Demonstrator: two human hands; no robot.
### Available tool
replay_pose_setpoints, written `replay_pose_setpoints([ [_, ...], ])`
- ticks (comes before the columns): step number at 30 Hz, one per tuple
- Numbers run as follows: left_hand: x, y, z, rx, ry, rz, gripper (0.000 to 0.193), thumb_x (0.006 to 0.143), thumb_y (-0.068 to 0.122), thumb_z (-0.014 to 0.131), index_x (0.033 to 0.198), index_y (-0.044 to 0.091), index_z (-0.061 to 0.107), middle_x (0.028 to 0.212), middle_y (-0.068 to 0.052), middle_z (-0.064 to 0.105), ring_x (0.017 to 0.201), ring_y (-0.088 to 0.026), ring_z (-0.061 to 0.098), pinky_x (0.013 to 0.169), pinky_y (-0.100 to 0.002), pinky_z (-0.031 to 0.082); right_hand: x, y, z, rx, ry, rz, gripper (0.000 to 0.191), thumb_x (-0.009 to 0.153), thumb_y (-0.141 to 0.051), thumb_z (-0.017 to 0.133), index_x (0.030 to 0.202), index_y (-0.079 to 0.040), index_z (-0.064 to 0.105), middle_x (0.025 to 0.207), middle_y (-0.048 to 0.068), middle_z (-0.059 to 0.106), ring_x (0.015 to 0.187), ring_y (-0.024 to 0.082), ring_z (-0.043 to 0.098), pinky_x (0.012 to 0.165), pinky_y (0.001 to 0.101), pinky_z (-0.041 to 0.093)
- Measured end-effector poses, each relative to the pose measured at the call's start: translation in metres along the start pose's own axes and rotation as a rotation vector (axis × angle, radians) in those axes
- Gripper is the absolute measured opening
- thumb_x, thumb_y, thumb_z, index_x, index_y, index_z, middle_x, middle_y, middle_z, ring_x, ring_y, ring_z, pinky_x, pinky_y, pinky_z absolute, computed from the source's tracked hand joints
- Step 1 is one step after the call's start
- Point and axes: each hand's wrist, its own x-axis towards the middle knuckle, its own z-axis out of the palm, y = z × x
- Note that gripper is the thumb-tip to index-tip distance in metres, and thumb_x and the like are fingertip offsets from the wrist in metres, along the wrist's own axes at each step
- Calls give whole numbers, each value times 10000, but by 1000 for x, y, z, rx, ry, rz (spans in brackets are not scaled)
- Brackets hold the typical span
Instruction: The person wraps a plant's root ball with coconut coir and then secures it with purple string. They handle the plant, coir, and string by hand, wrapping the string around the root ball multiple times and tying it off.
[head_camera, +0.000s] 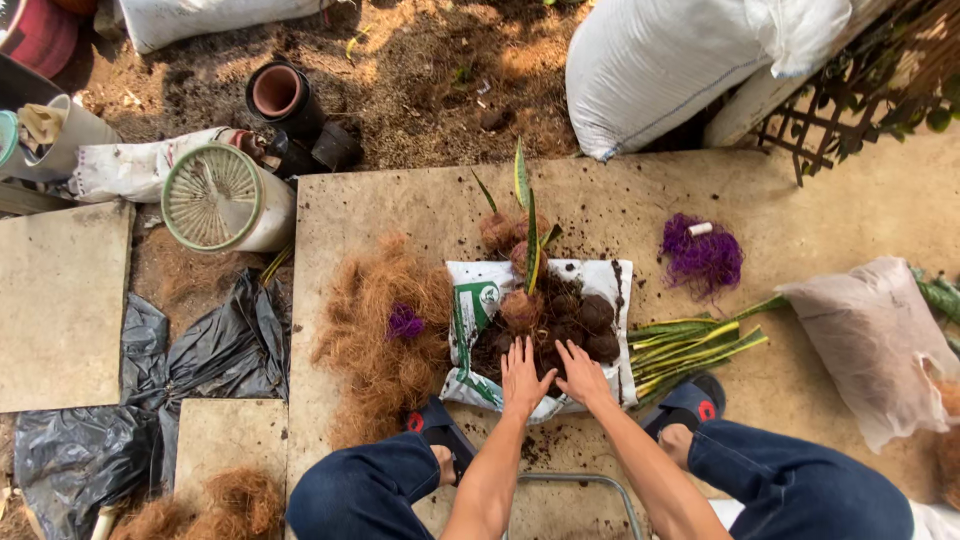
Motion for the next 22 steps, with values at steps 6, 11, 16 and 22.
replay_pose_setpoints([
  [6, 2, 1, 7, 126, 43, -16, 1008, 858, 408, 822, 1608, 103, 223, 1676, -185, 206, 1551, -334, 179, 1254, -503, 153, -6, 3, -5, 34, 101, -38, 894, 928, -298, 741, 1622, -216, 184, 1683, 106, 205, 1515, 303, 279, 1174, 504, 365],
  [11, 15, 4, -4, 156, 107, 107, 1074, 817, 374, 844, 1617, 91, 188, 1682, -192, 144, 1556, -337, 182, 1257, -494, 183, 1, -1, -16, 84, 292, -93, 786, 915, -275, 734, 1567, -162, 311, 1592, 159, 325, 1433, 347, 373, 1102, 509, 410],
  [16, 39, 7, -12, 248, 90, 150, 1080, 827, 345, 856, 1632, 141, 166, 1699, -209, 51, 1548, -385, 174, 1223, -513, 221, 22, -6, -22, 99, 334, -118, 598, 917, -208, 680, 1462, -100, 460, 1385, 190, 490, 1243, 362, 524, 965, 488, 484],
  [22, 38, 1, -5, 218, -7, 61, 1114, 820, 326, 858, 1661, 173, 144, 1709, -196, 47, 1551, -377, 187, 1238, -523, 225, 30, -5, -12, 176, 418, -83, 537, 923, -215, 674, 1420, -94, 508, 1344, 169, 521, 1212, 359, 543, 938, 493, 486],
])
